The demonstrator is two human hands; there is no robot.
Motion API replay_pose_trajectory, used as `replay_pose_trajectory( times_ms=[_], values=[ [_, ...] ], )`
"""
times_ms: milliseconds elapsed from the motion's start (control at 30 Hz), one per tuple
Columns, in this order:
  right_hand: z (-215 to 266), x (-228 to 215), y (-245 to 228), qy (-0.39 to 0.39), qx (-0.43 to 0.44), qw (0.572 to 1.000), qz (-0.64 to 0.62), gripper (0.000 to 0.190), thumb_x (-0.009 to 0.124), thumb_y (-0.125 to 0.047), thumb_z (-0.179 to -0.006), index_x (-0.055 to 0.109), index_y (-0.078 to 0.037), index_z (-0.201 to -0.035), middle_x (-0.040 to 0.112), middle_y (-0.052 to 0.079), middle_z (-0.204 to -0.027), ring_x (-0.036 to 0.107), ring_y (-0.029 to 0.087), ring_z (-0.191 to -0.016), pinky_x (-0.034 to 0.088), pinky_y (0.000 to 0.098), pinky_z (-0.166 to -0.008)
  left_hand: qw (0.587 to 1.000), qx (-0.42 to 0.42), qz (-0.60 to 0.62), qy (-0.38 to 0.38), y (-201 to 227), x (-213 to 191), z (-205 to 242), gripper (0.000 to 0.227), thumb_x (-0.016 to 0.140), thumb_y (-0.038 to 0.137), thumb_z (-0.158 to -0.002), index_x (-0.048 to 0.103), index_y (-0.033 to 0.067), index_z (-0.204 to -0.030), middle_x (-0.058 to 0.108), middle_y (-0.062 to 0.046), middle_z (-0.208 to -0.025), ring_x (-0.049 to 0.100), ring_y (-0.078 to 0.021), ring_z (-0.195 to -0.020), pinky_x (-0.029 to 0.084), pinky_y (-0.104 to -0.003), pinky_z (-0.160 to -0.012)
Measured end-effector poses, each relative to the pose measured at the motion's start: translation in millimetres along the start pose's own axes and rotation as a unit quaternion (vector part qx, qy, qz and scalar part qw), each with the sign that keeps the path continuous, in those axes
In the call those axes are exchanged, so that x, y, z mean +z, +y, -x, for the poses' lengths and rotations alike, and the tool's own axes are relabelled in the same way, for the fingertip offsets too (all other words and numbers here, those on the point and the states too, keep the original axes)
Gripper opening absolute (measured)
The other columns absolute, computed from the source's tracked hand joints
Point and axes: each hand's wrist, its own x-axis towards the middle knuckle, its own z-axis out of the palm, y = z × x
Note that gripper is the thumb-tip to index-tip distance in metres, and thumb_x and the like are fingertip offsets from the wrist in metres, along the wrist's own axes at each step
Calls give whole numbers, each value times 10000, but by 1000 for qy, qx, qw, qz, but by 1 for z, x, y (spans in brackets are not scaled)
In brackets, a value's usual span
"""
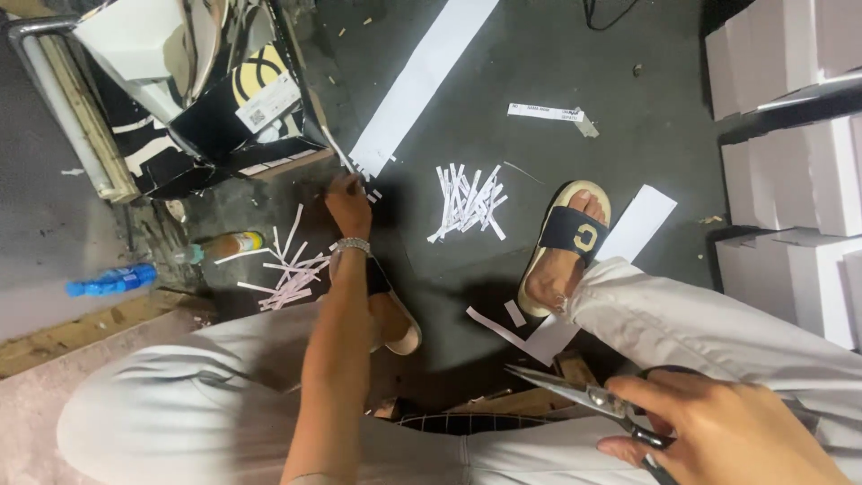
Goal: Cutting long thin strips of material into smaller segments using scissors
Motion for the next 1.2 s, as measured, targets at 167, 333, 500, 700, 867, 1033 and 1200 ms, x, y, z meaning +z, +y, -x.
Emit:
replay_pose_trajectory(
  times_ms=[167, 333, 500, 700, 867, 1033, 1200],
  values=[
    [-8, 13, 7, -32, 25, 999, 22, 593, 521, -988, -788, 424, -679, -1284, 670, -269, -954, 711, 8, -922, 646, 339, -744, 934, -144, 209, -251, 61, 61, 74, 365, 601, -119, -814, 753, 57, -1095, 777, -103, -1059, 738, -192, -933, 586, -297, -860],
    [-12, 42, 17, 68, 26, 997, 35, 670, 595, -1009, -673, 510, -662, -1239, 693, -289, -879, 741, -13, -806, 673, 296, -662, 936, -154, -12, -315, 93, 52, 104, 182, 555, 86, -1033, 642, 129, -1188, 715, -115, -684, 688, -258, -572, 541, -396, -481],
    [-10, 22, 2, 41, 102, 993, 40, 629, 647, -994, -605, 528, -752, -1173, 720, -386, -850, 748, -102, -774, 636, 161, -740, 911, -174, -366, -81, -33, 35, 102, 630, 648, 71, -786, 542, 90, -1407, 678, -161, -1128, 679, -281, -878, 520, -465, -702],
    [-21, -40, -36, -171, 204, 961, 68, 664, 599, -972, -734, 316, -850, -1322, 696, -407, -1005, 715, -181, -1012, 559, 78, -927, 876, -213, -431, -40, -150, -86, 76, 354, 570, 22, -873, 699, 112, -1190, 680, -93, -1253, 575, -318, -1204, 464, -496, -886],
    [-30, -37, -45, -118, 229, 962, 87, 652, 646, -987, -666, 417, -835, -1257, 698, -362, -844, 705, -144, -815, 550, 100, -818, 865, -251, -408, -149, -174, -83, 79, 315, 714, 81, -845, 692, 82, -1160, 671, -142, -1207, 620, -337, -1128, 493, -494, -900],
    [-38, -50, -49, -132, 203, 968, 68, 568, 715, -916, -719, 487, -799, -1226, 696, -277, -773, 646, -74, -713, 538, 111, -718, 873, -229, -405, -144, -182, -76, 79, 288, 571, -6, -839, 763, 42, -1048, 643, -143, -1270, 567, -347, -1219, 476, -544, -881],
    [-32, -34, -41, 266, 12, 960, -84, 563, 831, -653, -619, 753, -341, -1081, 764, -44, -649, 719, 194, -571, 587, 349, -704, 963, -210, -110, -129, -63, -67, 23, 132, 637, 130, -950, 767, 115, -933, 754, -143, -821, 720, -348, -769, 546, -467, -698]
  ],
)
